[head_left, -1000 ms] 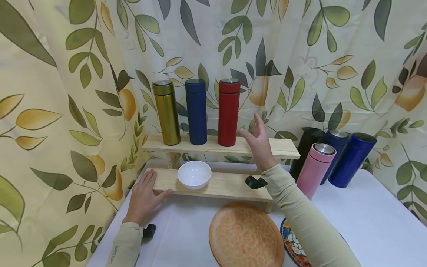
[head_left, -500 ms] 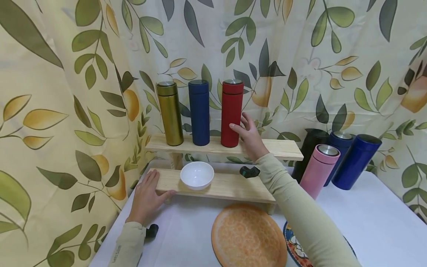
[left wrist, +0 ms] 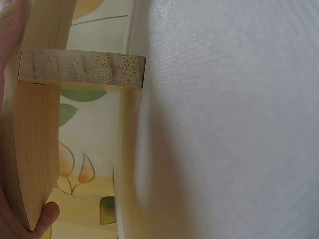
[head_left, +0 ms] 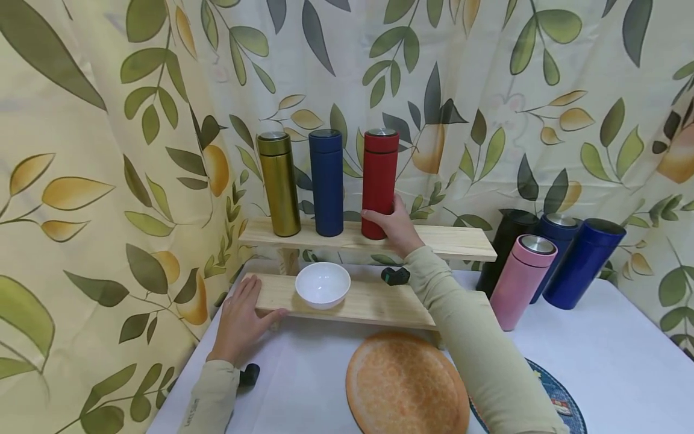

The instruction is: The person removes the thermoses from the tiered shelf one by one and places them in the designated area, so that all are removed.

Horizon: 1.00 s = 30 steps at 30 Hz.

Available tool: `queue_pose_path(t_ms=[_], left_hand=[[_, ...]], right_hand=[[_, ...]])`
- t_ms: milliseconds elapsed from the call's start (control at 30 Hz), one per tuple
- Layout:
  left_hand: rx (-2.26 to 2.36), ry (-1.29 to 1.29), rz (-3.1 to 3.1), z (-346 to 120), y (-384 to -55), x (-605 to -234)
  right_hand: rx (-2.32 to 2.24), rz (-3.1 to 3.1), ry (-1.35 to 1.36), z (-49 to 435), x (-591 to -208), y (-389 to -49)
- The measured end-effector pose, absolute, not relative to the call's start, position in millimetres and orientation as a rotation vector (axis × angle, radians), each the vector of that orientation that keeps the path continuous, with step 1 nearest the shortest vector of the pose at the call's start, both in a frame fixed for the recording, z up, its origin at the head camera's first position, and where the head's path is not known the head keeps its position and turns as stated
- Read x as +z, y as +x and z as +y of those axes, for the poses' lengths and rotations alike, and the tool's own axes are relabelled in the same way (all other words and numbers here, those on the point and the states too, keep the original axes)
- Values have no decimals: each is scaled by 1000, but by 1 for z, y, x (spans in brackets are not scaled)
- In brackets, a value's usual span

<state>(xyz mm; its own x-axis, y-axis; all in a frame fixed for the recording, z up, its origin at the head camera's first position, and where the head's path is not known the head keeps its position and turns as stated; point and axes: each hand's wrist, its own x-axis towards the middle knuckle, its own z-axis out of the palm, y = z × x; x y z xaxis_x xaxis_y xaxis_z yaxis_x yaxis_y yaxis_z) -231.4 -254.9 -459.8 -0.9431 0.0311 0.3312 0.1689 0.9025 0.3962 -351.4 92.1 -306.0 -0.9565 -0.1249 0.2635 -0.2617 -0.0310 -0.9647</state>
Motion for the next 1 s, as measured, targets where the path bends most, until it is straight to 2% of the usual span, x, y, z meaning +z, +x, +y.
queue_pose_path(t_ms=[1000], left_hand=[[-599, -171, -2728, -254, -230, -458]], right_hand=[[2125, -2050, 357, 93, -314, -349]])
